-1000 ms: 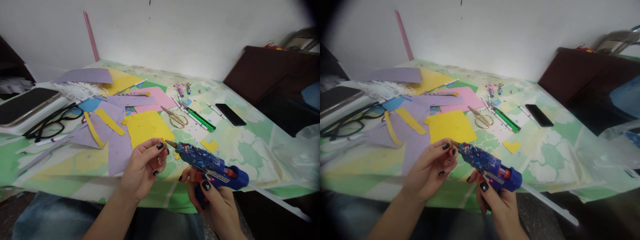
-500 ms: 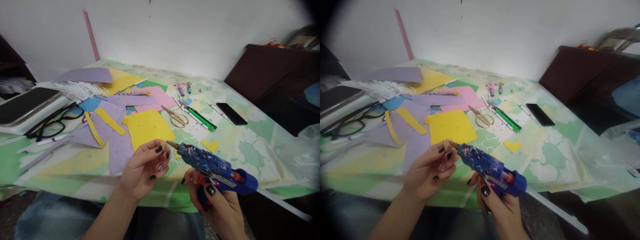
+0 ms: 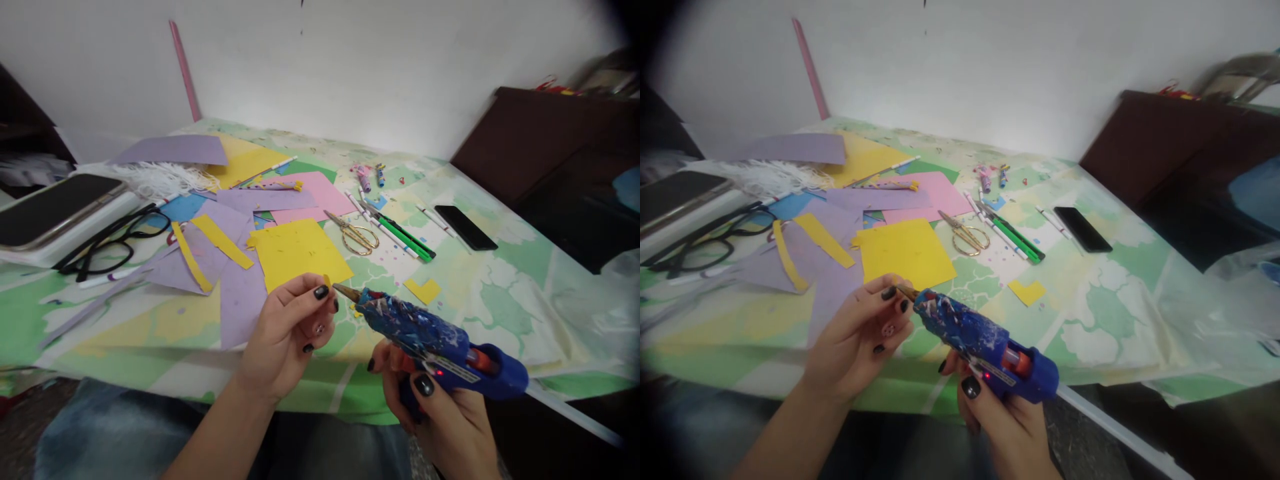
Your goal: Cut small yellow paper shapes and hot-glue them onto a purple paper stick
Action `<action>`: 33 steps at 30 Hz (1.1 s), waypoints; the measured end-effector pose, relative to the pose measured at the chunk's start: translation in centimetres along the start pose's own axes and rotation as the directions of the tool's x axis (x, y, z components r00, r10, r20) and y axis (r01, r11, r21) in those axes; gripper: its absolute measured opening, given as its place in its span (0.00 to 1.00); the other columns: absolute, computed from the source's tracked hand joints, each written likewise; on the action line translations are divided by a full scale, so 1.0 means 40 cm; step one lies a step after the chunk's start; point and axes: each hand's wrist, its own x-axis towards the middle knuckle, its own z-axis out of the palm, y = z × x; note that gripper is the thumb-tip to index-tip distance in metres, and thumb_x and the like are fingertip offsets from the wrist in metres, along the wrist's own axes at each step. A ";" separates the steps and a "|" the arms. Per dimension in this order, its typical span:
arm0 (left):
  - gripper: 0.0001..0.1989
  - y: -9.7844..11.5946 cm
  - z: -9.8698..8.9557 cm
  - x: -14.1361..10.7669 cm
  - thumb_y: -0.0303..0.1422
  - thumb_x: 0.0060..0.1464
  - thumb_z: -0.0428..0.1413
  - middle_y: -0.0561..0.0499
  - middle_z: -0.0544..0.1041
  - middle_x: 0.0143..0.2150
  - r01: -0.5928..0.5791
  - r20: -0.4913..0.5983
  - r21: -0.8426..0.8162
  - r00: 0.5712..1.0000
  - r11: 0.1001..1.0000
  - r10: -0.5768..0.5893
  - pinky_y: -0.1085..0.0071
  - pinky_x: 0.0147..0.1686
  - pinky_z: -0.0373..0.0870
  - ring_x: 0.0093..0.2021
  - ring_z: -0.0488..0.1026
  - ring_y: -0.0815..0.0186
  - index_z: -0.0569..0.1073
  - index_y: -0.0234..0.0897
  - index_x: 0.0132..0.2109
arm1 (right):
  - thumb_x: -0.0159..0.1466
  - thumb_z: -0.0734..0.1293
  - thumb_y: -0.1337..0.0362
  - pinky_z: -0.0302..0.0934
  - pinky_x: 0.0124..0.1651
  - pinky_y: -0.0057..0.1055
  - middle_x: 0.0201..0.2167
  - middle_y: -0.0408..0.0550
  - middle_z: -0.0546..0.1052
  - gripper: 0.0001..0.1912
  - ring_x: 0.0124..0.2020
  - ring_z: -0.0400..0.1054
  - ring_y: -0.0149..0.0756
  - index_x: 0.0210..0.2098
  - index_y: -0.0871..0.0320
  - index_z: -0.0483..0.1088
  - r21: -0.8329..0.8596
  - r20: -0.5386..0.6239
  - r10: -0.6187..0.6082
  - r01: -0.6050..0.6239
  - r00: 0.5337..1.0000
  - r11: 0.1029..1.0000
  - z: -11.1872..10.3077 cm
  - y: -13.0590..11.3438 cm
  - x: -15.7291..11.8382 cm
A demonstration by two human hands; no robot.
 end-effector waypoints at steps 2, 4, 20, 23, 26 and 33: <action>0.05 -0.001 -0.001 0.000 0.28 0.46 0.63 0.54 0.71 0.24 -0.007 -0.003 0.007 1.000 1.000 0.007 0.84 0.15 0.53 0.18 0.58 0.79 0.73 0.32 0.31 | 0.59 0.69 0.53 0.45 0.17 0.28 0.22 0.44 0.70 0.12 0.15 0.52 0.25 0.32 0.55 0.73 -0.009 0.002 0.002 -0.002 1.000 1.000 -0.002 0.001 0.003; 0.05 -0.001 -0.003 0.001 0.27 0.47 0.62 0.54 0.71 0.23 -0.011 0.001 0.008 1.000 1.000 0.011 0.83 0.15 0.52 0.18 0.58 0.79 0.73 0.32 0.30 | 0.60 0.68 0.53 0.45 0.18 0.27 0.21 0.44 0.70 0.11 0.15 0.53 0.25 0.32 0.54 0.73 -0.017 0.016 -0.006 0.007 1.000 1.000 -0.005 0.003 0.005; 0.03 -0.004 -0.006 0.002 0.26 0.49 0.61 0.54 0.71 0.23 -0.018 0.038 -0.026 0.999 1.000 0.019 0.84 0.15 0.53 0.18 0.59 0.80 0.74 0.32 0.30 | 0.60 0.69 0.54 0.43 0.19 0.27 0.24 0.45 0.71 0.11 0.16 0.53 0.24 0.31 0.54 0.72 0.016 0.005 0.020 -0.020 1.000 1.000 0.000 0.000 0.002; 0.02 -0.005 -0.006 0.002 0.26 0.49 0.61 0.54 0.71 0.23 -0.020 0.044 -0.033 0.999 0.999 0.022 0.84 0.15 0.53 0.18 0.59 0.80 0.74 0.32 0.31 | 0.60 0.68 0.54 0.44 0.19 0.27 0.27 0.45 0.72 0.10 0.16 0.53 0.24 0.32 0.54 0.73 0.018 0.022 0.003 -0.003 1.000 1.000 -0.002 0.003 0.002; 0.02 -0.007 -0.007 0.001 0.26 0.49 0.61 0.54 0.72 0.23 -0.019 0.051 -0.036 0.998 0.999 0.021 0.84 0.16 0.54 0.18 0.59 0.80 0.75 0.32 0.31 | 0.62 0.67 0.55 0.44 0.19 0.26 0.27 0.44 0.72 0.09 0.16 0.54 0.23 0.34 0.53 0.73 0.010 0.072 -0.032 0.031 0.997 0.999 -0.007 0.007 0.004; 0.02 -0.008 -0.007 0.002 0.26 0.50 0.61 0.53 0.72 0.24 -0.015 0.038 -0.028 0.999 0.999 0.016 0.84 0.16 0.54 0.18 0.59 0.80 0.74 0.31 0.31 | 0.64 0.65 0.57 0.45 0.18 0.25 0.28 0.44 0.72 0.08 0.16 0.54 0.22 0.36 0.52 0.74 -0.014 0.112 -0.056 0.058 0.992 0.998 -0.018 0.013 0.006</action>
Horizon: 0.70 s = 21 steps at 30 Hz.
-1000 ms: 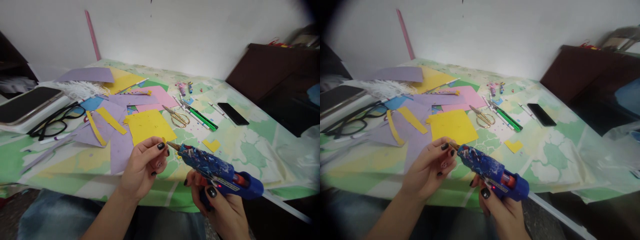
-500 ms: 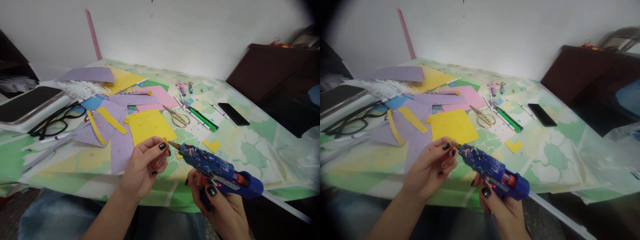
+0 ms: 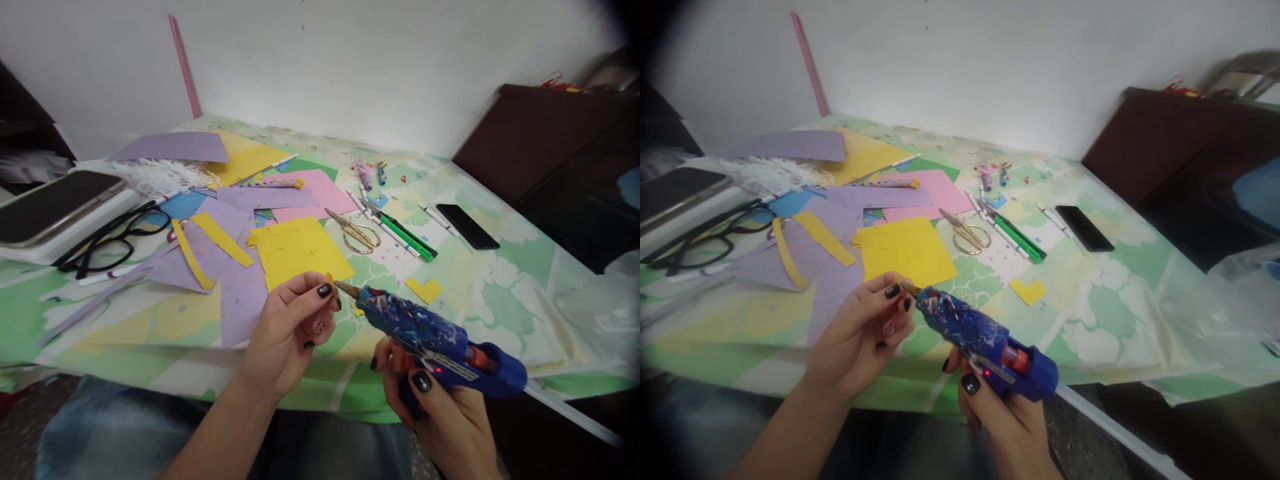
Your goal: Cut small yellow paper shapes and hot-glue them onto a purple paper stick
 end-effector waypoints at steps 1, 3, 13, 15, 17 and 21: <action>0.03 0.000 0.000 0.000 0.26 0.50 0.61 0.53 0.72 0.24 0.001 0.000 -0.001 1.000 1.000 -0.001 0.84 0.16 0.54 0.18 0.59 0.80 0.74 0.31 0.31 | 0.64 0.66 0.57 0.45 0.18 0.25 0.28 0.44 0.72 0.07 0.16 0.54 0.22 0.35 0.52 0.74 0.000 -0.001 0.001 -0.001 1.000 1.000 0.001 -0.001 -0.001; 0.02 0.000 -0.001 0.001 0.26 0.50 0.61 0.53 0.72 0.24 0.001 -0.003 -0.002 1.000 1.000 -0.001 0.84 0.16 0.54 0.18 0.60 0.80 0.74 0.32 0.31 | 0.63 0.66 0.56 0.45 0.19 0.25 0.25 0.43 0.70 0.08 0.16 0.54 0.23 0.34 0.52 0.73 0.005 -0.038 0.025 -0.025 0.999 1.000 0.003 -0.002 -0.002; 0.03 0.000 -0.004 0.001 0.26 0.51 0.60 0.54 0.72 0.24 -0.006 -0.005 0.014 1.000 1.000 0.006 0.83 0.16 0.53 0.18 0.60 0.79 0.73 0.33 0.31 | 0.62 0.68 0.56 0.45 0.20 0.25 0.21 0.41 0.67 0.09 0.17 0.54 0.23 0.32 0.55 0.73 0.013 -0.094 0.049 -0.049 0.994 0.999 0.008 -0.002 -0.001; 0.03 0.001 -0.004 0.001 0.26 0.51 0.60 0.53 0.72 0.24 -0.008 -0.001 0.012 1.000 1.000 0.008 0.83 0.16 0.53 0.18 0.60 0.79 0.73 0.33 0.30 | 0.61 0.68 0.55 0.45 0.19 0.25 0.24 0.43 0.70 0.10 0.17 0.54 0.22 0.31 0.55 0.72 0.020 -0.110 0.046 -0.044 0.993 0.999 0.010 -0.003 0.000; 0.04 0.001 -0.004 0.001 0.26 0.51 0.60 0.53 0.72 0.24 -0.008 0.000 0.008 1.000 1.000 0.008 0.84 0.16 0.53 0.19 0.60 0.79 0.72 0.33 0.30 | 0.62 0.67 0.56 0.45 0.19 0.25 0.25 0.43 0.70 0.09 0.16 0.54 0.22 0.32 0.55 0.72 0.014 -0.066 0.018 -0.017 0.998 1.000 0.009 -0.002 0.002; 0.03 0.002 -0.003 0.001 0.26 0.51 0.60 0.54 0.72 0.24 -0.005 -0.011 0.001 1.000 1.000 0.005 0.84 0.16 0.53 0.19 0.61 0.79 0.73 0.33 0.31 | 0.63 0.66 0.57 0.44 0.18 0.25 0.26 0.44 0.71 0.09 0.17 0.54 0.22 0.34 0.55 0.73 -0.010 -0.019 0.004 -0.004 1.000 1.000 0.002 0.001 0.002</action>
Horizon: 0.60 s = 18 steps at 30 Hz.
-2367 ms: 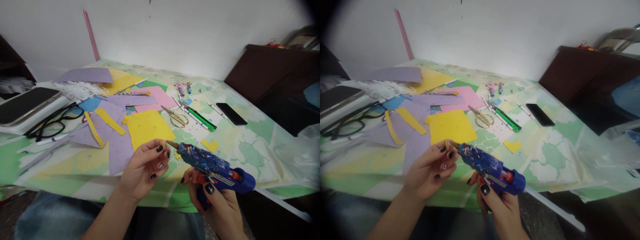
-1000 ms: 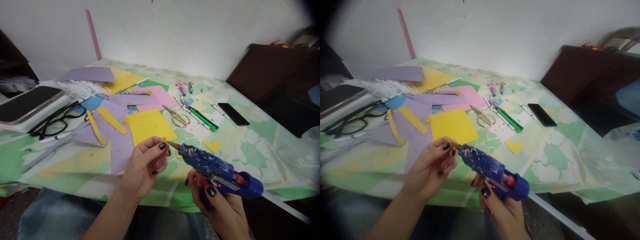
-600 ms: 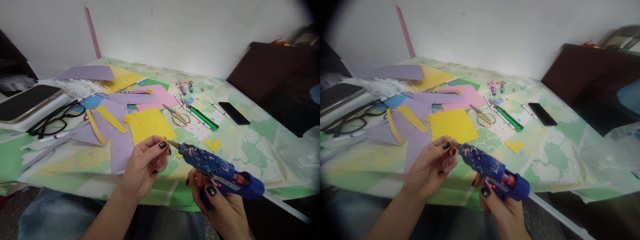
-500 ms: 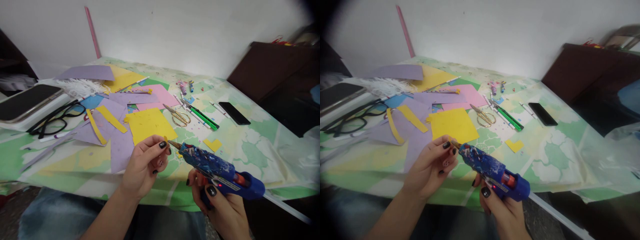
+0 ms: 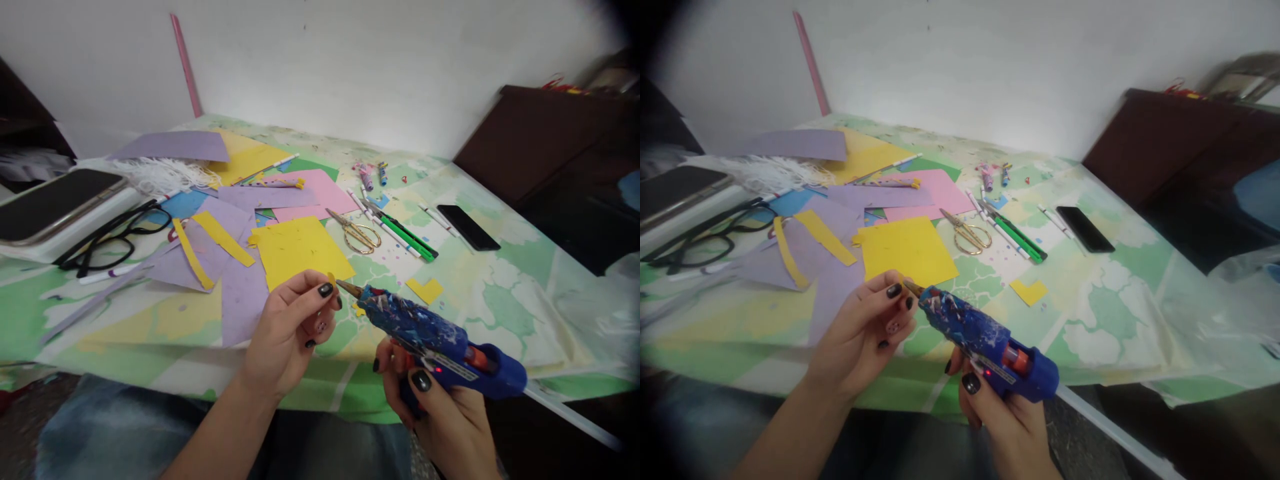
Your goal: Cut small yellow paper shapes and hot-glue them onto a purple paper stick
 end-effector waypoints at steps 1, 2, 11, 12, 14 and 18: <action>0.03 0.000 0.000 0.000 0.26 0.51 0.60 0.54 0.72 0.24 0.000 -0.002 0.001 1.000 1.000 0.000 0.83 0.16 0.53 0.19 0.61 0.79 0.73 0.33 0.31 | 0.63 0.67 0.56 0.44 0.19 0.26 0.24 0.43 0.70 0.09 0.17 0.54 0.23 0.33 0.55 0.73 -0.001 -0.017 0.016 -0.016 1.000 1.000 0.000 0.000 -0.002; 0.03 0.000 0.000 0.000 0.26 0.51 0.60 0.54 0.72 0.24 -0.001 -0.002 0.003 1.000 1.000 0.001 0.83 0.16 0.53 0.18 0.61 0.79 0.73 0.33 0.31 | 0.62 0.67 0.55 0.43 0.19 0.26 0.21 0.42 0.68 0.11 0.17 0.54 0.23 0.32 0.55 0.73 -0.001 -0.040 0.036 -0.037 0.999 0.999 0.002 -0.002 -0.003; 0.02 -0.002 -0.001 0.003 0.26 0.52 0.59 0.52 0.73 0.27 -0.018 -0.008 0.006 1.000 1.000 0.018 0.83 0.16 0.53 0.19 0.60 0.79 0.73 0.33 0.32 | 0.58 0.70 0.49 0.39 0.21 0.27 0.15 0.38 0.60 0.16 0.16 0.50 0.25 0.30 0.57 0.72 0.011 -0.120 0.143 -0.143 0.982 0.990 0.016 -0.013 -0.013; 0.02 -0.002 -0.001 0.003 0.26 0.51 0.60 0.52 0.73 0.27 -0.023 -0.009 0.006 1.000 1.000 0.023 0.83 0.16 0.53 0.19 0.60 0.79 0.73 0.33 0.32 | 0.57 0.70 0.49 0.39 0.21 0.27 0.15 0.38 0.60 0.16 0.17 0.49 0.25 0.30 0.57 0.72 0.012 -0.120 0.151 -0.151 0.981 0.988 0.016 -0.014 -0.013; 0.03 -0.001 0.001 0.002 0.26 0.51 0.60 0.53 0.72 0.27 -0.026 -0.014 0.007 1.000 1.000 0.026 0.83 0.16 0.53 0.18 0.60 0.79 0.73 0.33 0.32 | 0.57 0.70 0.49 0.39 0.21 0.28 0.15 0.38 0.60 0.16 0.17 0.49 0.25 0.29 0.57 0.72 0.011 -0.118 0.162 -0.161 0.980 0.987 0.015 -0.015 -0.013; 0.03 -0.002 0.003 0.002 0.26 0.50 0.60 0.53 0.71 0.25 -0.022 -0.015 0.017 1.000 1.000 0.022 0.83 0.16 0.53 0.18 0.59 0.79 0.72 0.33 0.31 | 0.60 0.69 0.53 0.41 0.21 0.28 0.21 0.42 0.67 0.12 0.17 0.51 0.25 0.31 0.55 0.73 0.023 -0.105 0.103 -0.101 0.989 0.995 0.016 -0.016 -0.009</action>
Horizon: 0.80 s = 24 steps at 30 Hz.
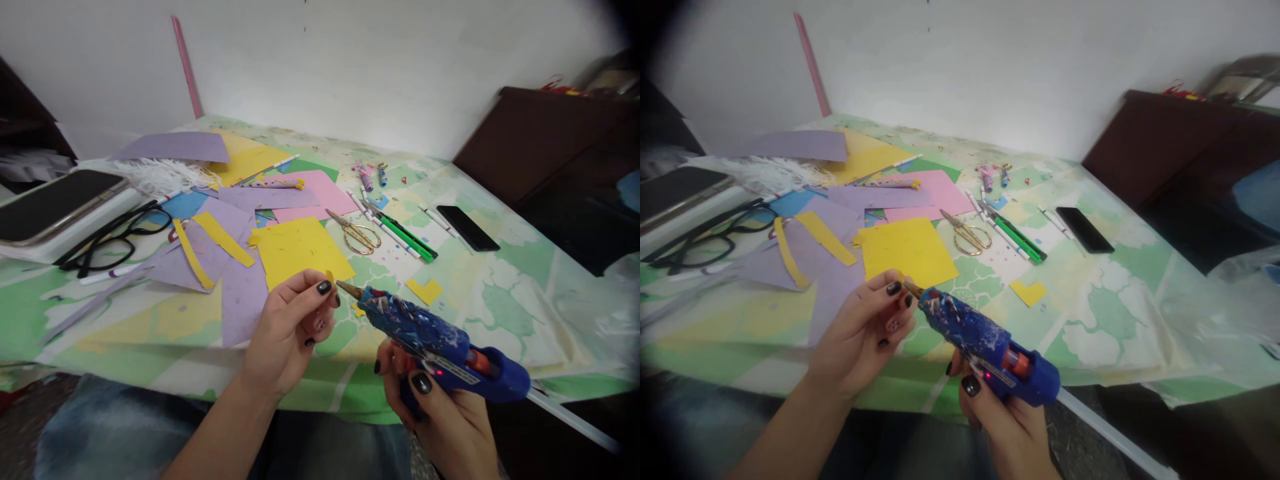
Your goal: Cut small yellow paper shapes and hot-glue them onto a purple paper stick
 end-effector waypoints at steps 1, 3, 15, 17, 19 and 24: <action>0.04 0.000 0.000 0.000 0.26 0.50 0.60 0.54 0.71 0.24 0.005 0.000 0.005 1.000 1.000 -0.005 0.83 0.16 0.52 0.18 0.59 0.79 0.72 0.33 0.31 | 0.60 0.68 0.54 0.42 0.21 0.27 0.23 0.43 0.68 0.11 0.18 0.52 0.25 0.31 0.55 0.73 0.007 0.009 -0.021 0.021 1.000 1.000 0.000 0.000 0.002; 0.05 0.000 0.000 -0.001 0.27 0.50 0.61 0.54 0.71 0.24 0.013 -0.004 0.013 1.000 1.000 -0.013 0.83 0.15 0.52 0.18 0.59 0.79 0.71 0.33 0.31 | 0.62 0.67 0.56 0.43 0.20 0.27 0.24 0.43 0.68 0.09 0.17 0.52 0.25 0.32 0.54 0.73 0.011 0.044 -0.054 0.053 0.998 0.999 -0.005 0.003 0.007; 0.04 0.002 0.002 -0.002 0.27 0.50 0.60 0.54 0.71 0.24 -0.001 -0.003 0.018 1.000 1.000 0.001 0.82 0.16 0.52 0.19 0.58 0.79 0.72 0.33 0.31 | 0.63 0.67 0.59 0.47 0.19 0.26 0.20 0.43 0.67 0.08 0.17 0.54 0.26 0.34 0.56 0.74 -0.040 0.081 -0.086 0.090 0.993 0.995 -0.040 0.030 0.006; 0.04 0.004 0.003 -0.003 0.27 0.50 0.60 0.54 0.71 0.24 -0.013 -0.006 0.037 1.000 0.999 0.013 0.82 0.16 0.52 0.19 0.58 0.79 0.72 0.33 0.30 | 0.61 0.68 0.59 0.48 0.18 0.26 0.26 0.47 0.72 0.07 0.17 0.56 0.26 0.33 0.56 0.74 -0.079 0.044 -0.111 0.114 0.993 0.990 -0.040 0.027 0.007; 0.05 0.008 0.004 -0.004 0.27 0.50 0.61 0.54 0.71 0.24 -0.035 -0.020 0.076 0.999 0.996 0.037 0.82 0.16 0.51 0.19 0.58 0.79 0.72 0.33 0.30 | 0.59 0.70 0.60 0.51 0.19 0.27 0.30 0.49 0.74 0.06 0.18 0.57 0.26 0.33 0.56 0.74 -0.139 0.002 -0.143 0.142 0.990 0.980 -0.037 0.021 0.010; 0.05 0.023 0.006 -0.002 0.29 0.49 0.62 0.53 0.72 0.24 -0.128 -0.058 0.280 0.987 0.951 0.150 0.80 0.17 0.49 0.18 0.57 0.79 0.73 0.34 0.31 | 0.59 0.69 0.57 0.60 0.27 0.32 0.23 0.46 0.73 0.08 0.22 0.63 0.33 0.29 0.55 0.72 -0.471 -0.037 -0.294 0.243 0.955 0.848 -0.023 0.011 0.011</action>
